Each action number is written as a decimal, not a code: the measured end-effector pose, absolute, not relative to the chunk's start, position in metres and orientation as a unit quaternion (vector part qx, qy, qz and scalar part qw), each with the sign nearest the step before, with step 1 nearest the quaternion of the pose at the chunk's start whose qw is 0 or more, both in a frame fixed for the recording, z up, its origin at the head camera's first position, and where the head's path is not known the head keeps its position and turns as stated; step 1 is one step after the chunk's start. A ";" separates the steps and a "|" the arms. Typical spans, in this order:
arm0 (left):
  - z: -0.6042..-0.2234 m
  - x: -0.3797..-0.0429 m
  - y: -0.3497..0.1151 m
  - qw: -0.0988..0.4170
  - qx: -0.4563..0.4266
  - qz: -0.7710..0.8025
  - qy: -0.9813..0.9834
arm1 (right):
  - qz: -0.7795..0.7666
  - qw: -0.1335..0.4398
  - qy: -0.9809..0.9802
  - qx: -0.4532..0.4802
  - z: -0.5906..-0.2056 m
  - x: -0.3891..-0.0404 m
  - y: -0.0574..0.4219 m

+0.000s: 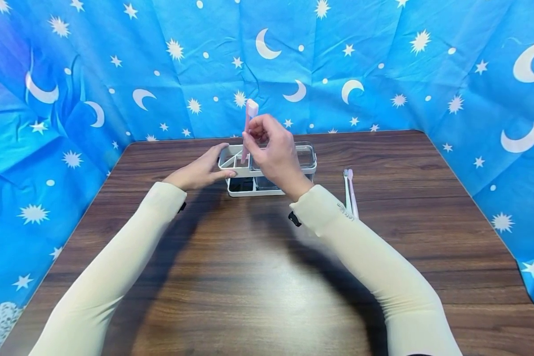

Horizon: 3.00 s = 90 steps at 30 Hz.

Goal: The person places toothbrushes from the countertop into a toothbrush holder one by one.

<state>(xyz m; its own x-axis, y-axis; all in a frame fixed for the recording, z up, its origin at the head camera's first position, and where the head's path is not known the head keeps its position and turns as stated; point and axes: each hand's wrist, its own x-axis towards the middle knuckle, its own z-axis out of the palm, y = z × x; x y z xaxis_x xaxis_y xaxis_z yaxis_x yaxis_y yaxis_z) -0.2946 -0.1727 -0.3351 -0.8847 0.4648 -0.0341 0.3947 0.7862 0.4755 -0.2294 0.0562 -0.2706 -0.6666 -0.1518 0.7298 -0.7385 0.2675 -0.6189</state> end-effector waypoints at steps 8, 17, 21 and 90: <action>-0.335 -0.297 -0.172 0.068 0.225 0.225 0.946 | 0.518 0.252 -0.755 0.313 -0.293 -0.248 0.051; -0.337 -0.296 -0.172 0.075 0.227 0.234 0.942 | 0.476 0.223 -0.791 0.312 -0.303 -0.256 0.038; -0.336 -0.296 -0.172 0.074 0.227 0.228 0.944 | 0.460 0.204 -0.808 0.307 -0.308 -0.259 0.034; -0.336 -0.298 -0.176 0.080 0.232 0.225 0.943 | 0.304 0.161 -0.921 0.183 -0.308 -0.277 0.157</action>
